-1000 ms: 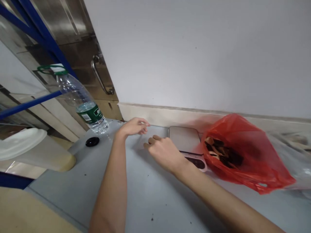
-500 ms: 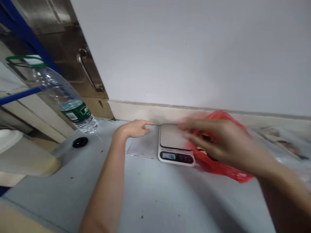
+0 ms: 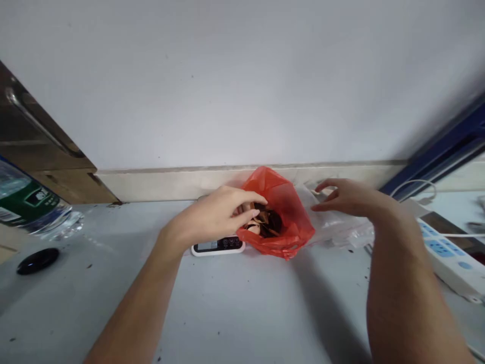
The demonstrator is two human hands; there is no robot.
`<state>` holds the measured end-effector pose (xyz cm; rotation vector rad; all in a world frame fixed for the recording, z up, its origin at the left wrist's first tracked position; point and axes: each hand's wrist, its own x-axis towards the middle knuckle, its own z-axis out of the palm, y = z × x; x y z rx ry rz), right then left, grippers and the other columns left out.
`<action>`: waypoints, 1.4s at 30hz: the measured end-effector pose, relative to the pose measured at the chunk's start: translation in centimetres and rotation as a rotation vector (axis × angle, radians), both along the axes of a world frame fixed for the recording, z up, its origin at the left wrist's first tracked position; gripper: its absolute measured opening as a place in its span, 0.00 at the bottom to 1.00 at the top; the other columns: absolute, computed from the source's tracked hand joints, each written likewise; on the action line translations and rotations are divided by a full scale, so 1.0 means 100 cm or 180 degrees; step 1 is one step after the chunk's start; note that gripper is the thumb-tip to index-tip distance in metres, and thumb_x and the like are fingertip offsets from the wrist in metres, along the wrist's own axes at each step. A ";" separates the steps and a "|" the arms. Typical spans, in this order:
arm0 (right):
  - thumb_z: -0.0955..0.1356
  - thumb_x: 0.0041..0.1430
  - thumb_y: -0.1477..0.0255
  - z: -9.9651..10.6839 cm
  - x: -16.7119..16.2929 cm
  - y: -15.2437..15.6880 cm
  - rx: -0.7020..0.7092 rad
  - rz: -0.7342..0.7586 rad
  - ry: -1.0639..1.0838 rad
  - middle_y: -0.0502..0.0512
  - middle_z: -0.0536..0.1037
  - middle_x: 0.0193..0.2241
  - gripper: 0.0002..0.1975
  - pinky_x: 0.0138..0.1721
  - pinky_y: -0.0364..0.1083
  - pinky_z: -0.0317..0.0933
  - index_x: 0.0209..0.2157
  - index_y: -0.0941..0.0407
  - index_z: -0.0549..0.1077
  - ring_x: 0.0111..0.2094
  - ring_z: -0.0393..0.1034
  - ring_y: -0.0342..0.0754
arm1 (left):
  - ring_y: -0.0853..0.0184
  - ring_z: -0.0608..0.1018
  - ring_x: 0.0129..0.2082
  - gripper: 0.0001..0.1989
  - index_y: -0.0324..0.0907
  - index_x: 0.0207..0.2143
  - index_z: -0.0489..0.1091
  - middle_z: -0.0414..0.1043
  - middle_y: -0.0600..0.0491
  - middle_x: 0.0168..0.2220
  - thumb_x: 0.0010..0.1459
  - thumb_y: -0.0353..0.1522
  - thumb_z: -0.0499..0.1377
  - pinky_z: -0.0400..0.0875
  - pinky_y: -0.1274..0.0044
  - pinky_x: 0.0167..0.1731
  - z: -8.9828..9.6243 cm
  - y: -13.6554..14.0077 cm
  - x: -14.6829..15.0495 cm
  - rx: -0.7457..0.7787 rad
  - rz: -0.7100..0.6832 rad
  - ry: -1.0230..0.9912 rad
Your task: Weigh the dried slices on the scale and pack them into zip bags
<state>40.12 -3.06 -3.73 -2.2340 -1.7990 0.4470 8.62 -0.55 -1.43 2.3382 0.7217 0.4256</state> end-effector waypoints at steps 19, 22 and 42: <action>0.75 0.49 0.71 0.053 -0.065 -0.034 0.2739 -0.0139 0.1246 0.55 0.83 0.32 0.10 0.50 0.56 0.75 0.37 0.52 0.81 0.40 0.81 0.55 | 0.59 0.80 0.51 0.23 0.45 0.61 0.75 0.79 0.46 0.54 0.66 0.41 0.61 0.76 0.71 0.51 -0.001 0.005 0.003 0.0493 0.0996 -0.1177; 0.78 0.50 0.67 0.056 -0.080 -0.039 0.2883 0.0482 0.1511 0.56 0.84 0.35 0.10 0.51 0.57 0.76 0.37 0.48 0.81 0.41 0.81 0.57 | 0.55 0.74 0.63 0.24 0.48 0.60 0.75 0.73 0.47 0.62 0.62 0.42 0.66 0.72 0.68 0.59 0.000 0.003 0.003 0.0379 0.1026 -0.1769; 0.77 0.49 0.57 0.028 -0.110 0.000 -0.0124 0.1604 0.2606 0.48 0.74 0.19 0.17 0.27 0.45 0.60 0.19 0.55 0.75 0.23 0.65 0.43 | 0.58 0.81 0.46 0.16 0.44 0.42 0.77 0.80 0.47 0.46 0.55 0.42 0.68 0.76 0.71 0.44 -0.006 0.032 -0.039 0.0609 0.1902 -0.1102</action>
